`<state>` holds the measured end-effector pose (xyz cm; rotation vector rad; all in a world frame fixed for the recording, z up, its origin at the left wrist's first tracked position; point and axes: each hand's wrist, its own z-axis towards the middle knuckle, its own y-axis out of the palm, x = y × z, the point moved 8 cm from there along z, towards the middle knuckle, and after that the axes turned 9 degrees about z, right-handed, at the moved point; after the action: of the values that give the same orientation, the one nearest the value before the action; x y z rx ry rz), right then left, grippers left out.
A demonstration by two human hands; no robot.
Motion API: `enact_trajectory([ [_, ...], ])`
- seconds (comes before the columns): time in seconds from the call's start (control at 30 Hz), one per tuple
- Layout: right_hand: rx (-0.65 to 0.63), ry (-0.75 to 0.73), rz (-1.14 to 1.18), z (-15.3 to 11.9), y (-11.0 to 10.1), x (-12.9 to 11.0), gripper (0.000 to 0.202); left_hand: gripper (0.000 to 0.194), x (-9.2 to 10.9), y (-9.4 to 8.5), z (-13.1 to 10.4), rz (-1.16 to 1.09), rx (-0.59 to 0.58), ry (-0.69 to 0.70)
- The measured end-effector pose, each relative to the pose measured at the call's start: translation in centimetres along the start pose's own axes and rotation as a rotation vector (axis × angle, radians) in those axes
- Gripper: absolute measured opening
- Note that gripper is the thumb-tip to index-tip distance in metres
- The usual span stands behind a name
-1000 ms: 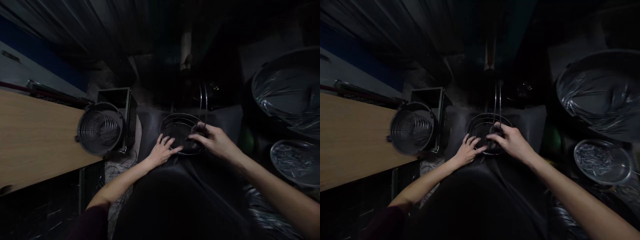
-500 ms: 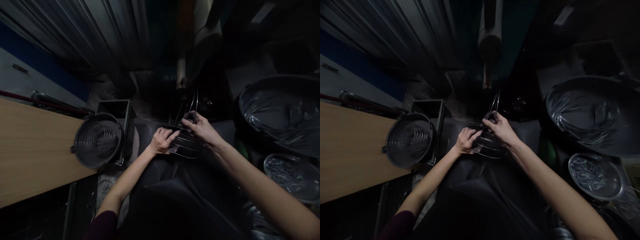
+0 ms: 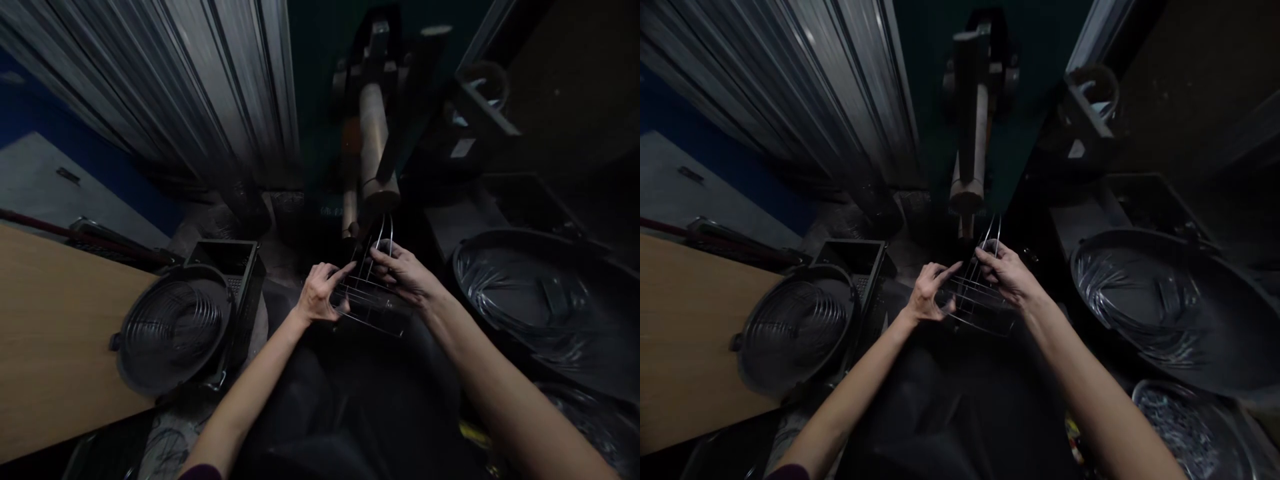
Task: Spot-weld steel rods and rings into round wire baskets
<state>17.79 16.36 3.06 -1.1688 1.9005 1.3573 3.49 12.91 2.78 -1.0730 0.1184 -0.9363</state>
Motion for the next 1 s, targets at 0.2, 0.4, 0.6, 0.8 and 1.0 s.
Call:
enact_trajectory([
  [0.2, -0.052, -0.051, -0.024, 2.2, 0.9, -2.2, 0.049, 0.085, -2.1, -0.9, 1.8, -0.251, 0.182, -0.122],
  [0.4, -0.056, -0.086, -0.045, 4.0, 0.8, -2.5, 0.048, 0.084, -3.5, -0.5, 3.0, -0.407, 0.205, -0.162],
  [0.6, -0.035, -0.068, -0.026, 5.3, 1.0, -2.4, 0.051, 0.085, -4.6, -0.8, 3.8, -0.419, 0.229, -0.15],
  [0.8, -0.026, -0.1, -0.069, 6.0, 1.6, -3.1, 0.05, 0.089, -5.4, -0.9, 4.7, -0.366, 0.209, -0.127],
  [1.0, -0.09, -0.129, -0.068, 6.5, 2.0, -3.5, 0.049, 0.092, -5.6, -1.1, 5.6, -0.338, 0.216, -0.09],
])
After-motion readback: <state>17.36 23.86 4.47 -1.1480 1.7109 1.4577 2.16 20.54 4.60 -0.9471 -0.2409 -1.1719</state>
